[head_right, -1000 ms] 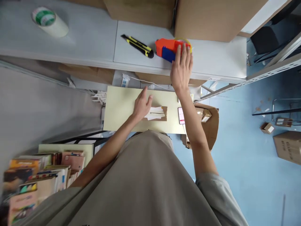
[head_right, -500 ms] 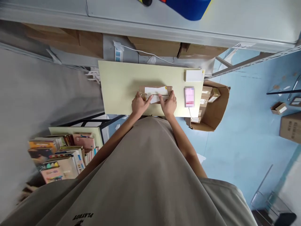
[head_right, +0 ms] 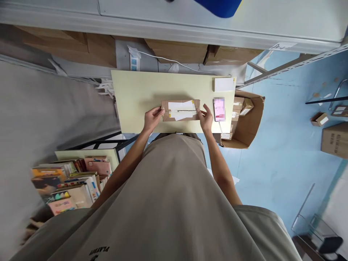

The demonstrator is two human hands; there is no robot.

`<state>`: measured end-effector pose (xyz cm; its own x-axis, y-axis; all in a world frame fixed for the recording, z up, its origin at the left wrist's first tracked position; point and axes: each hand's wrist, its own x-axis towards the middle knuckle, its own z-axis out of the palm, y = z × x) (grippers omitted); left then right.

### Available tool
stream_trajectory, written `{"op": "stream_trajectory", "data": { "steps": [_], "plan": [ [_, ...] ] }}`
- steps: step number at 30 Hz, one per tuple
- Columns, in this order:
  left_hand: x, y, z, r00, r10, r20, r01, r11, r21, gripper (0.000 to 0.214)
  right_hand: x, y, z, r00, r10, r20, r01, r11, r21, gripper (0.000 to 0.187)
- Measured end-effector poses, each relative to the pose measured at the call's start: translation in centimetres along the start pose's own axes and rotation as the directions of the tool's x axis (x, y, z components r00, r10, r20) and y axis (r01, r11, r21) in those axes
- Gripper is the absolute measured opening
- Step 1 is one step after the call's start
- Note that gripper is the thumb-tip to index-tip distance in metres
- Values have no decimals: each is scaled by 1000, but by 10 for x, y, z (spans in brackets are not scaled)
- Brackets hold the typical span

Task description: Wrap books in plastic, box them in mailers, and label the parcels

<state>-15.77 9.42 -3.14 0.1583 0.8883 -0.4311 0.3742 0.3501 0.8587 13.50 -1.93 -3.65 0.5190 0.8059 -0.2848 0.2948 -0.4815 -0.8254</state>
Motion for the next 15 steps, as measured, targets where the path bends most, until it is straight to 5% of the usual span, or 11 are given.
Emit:
{"op": "stream_trajectory", "data": {
  "steps": [9,15],
  "plan": [
    [7,1,-12,991,120,-58,-118,992,33,27,0,-11,-17,990,-103,-93,109,992,60,38],
    [4,-25,3,994,-104,-27,104,995,-9,30,3,21,5,1000,4,19,-5,998,57,33]
  ]
}}
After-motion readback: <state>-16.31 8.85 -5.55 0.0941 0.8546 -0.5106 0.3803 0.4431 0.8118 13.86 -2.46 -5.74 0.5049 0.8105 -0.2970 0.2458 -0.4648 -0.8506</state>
